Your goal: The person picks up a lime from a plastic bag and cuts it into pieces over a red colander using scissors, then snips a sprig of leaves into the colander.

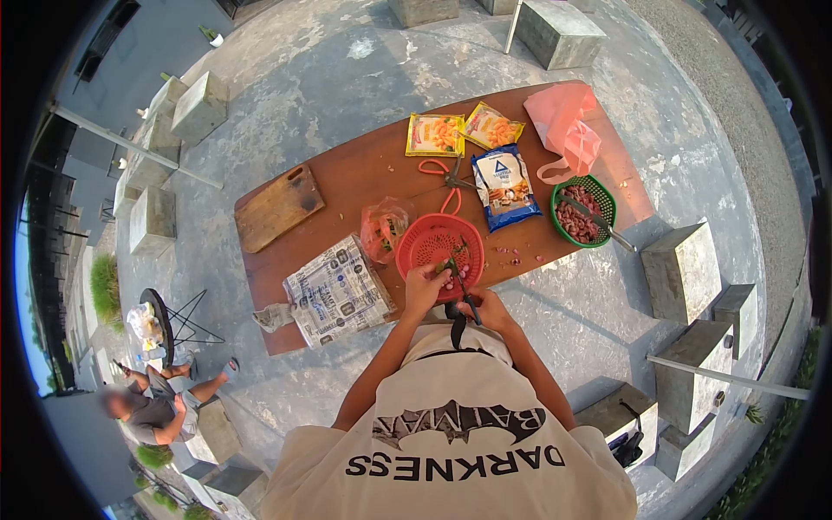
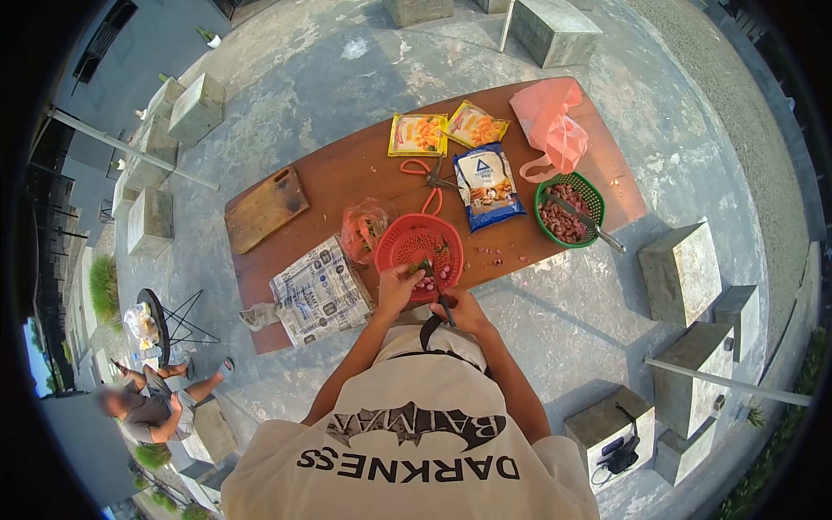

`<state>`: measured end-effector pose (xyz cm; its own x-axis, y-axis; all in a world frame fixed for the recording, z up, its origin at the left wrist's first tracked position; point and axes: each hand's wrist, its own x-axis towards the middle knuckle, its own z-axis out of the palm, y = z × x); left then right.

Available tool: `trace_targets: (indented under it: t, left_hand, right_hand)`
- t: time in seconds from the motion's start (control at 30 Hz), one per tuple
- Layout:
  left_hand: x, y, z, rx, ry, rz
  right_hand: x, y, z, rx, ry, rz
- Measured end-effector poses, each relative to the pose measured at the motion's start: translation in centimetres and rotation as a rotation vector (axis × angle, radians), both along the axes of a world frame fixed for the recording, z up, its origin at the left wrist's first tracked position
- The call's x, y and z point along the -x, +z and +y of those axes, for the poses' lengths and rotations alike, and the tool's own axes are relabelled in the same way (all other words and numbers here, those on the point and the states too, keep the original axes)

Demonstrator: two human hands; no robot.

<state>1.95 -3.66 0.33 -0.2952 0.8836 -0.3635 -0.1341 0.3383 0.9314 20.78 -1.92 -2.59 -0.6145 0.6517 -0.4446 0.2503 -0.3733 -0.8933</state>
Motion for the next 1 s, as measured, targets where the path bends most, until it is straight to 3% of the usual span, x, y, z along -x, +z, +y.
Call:
trace_targets:
  t: [0.43,0.6,1.0]
  left_hand:
    - [0.1,-1.1,0.1,0.012,0.05,-0.154]
    - [0.1,-1.8,0.0,0.013,0.004,-0.143]
    - [-0.4,-1.2,0.0,0.032,-0.013,-0.1]
  right_hand:
    - [-0.1,1.7,0.0,0.023,-0.031,-0.031]
    - [-0.1,0.3,-0.6,-0.01,-0.045,0.062]
    - [-0.1,1.6,-0.8,-0.045,-0.064,-0.007]
